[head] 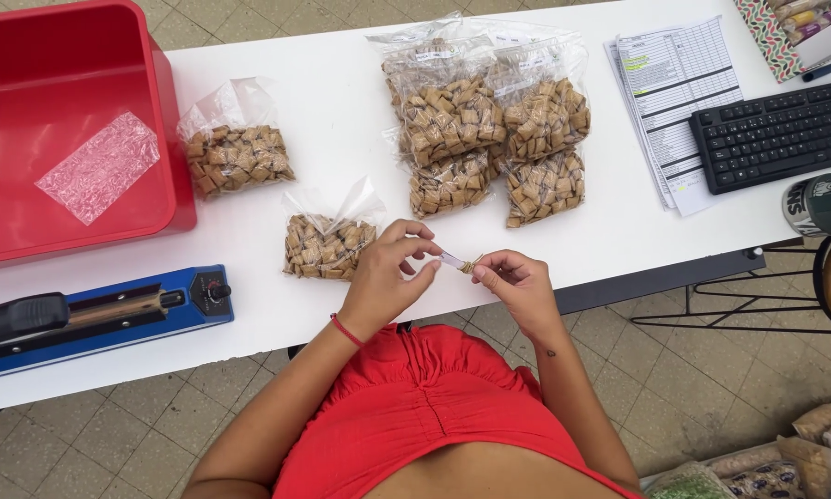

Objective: The person is packaging snacks by placing them in small plastic bags and sealing the bags using a manual heat sealer on a counter.

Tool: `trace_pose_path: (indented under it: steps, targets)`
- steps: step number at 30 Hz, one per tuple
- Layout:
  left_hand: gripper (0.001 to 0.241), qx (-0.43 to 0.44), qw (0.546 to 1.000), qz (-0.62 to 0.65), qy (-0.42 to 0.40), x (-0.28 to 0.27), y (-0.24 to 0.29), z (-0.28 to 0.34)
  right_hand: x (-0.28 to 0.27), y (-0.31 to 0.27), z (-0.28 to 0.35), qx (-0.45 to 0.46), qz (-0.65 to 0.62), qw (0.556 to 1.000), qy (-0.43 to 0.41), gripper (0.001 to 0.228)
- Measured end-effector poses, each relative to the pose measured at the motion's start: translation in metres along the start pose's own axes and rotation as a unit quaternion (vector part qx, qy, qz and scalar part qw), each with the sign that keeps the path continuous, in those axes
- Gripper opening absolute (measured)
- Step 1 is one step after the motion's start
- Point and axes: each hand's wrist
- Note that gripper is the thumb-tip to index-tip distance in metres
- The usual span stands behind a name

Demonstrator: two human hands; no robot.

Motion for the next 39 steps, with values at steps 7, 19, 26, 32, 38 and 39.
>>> trace_pose_path:
  steps: [7,19,26,32,38,39]
  targets:
    - [0.007,-0.06,0.997,0.043,-0.007,0.006,-0.018,0.002,0.0,-0.008,0.001,-0.008,0.009,1.0,-0.015,0.01]
    - [0.011,-0.094,0.991,0.075,0.061,0.005,-0.018,0.003,-0.018,-0.003,-0.005,-0.129,0.159,0.978,0.048,0.009]
    - [0.011,-0.057,0.991,0.074,0.095,0.004,-0.006,0.006,0.002,-0.014,0.004,-0.185,0.089,0.978,0.035,0.032]
    - [0.006,0.048,0.992,0.059,0.103,-0.001,0.011,0.01,0.024,-0.022,0.004,-0.119,-0.056,0.991,-0.001,0.008]
    - [0.023,0.2,0.964,-0.041,0.173,-0.062,0.02,-0.014,0.045,-0.038,-0.012,-0.102,-0.079,0.99,-0.056,0.009]
    - [0.026,0.179,0.964,-0.07,0.183,-0.079,0.017,-0.021,0.052,-0.044,-0.015,-0.104,-0.053,0.99,-0.076,0.012]
Point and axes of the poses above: each hand's wrist, its own z-axis away from the middle knuckle, its own x-axis out of the palm, y = z × x, and after that the axes turned 10 degrees about y, right-handed
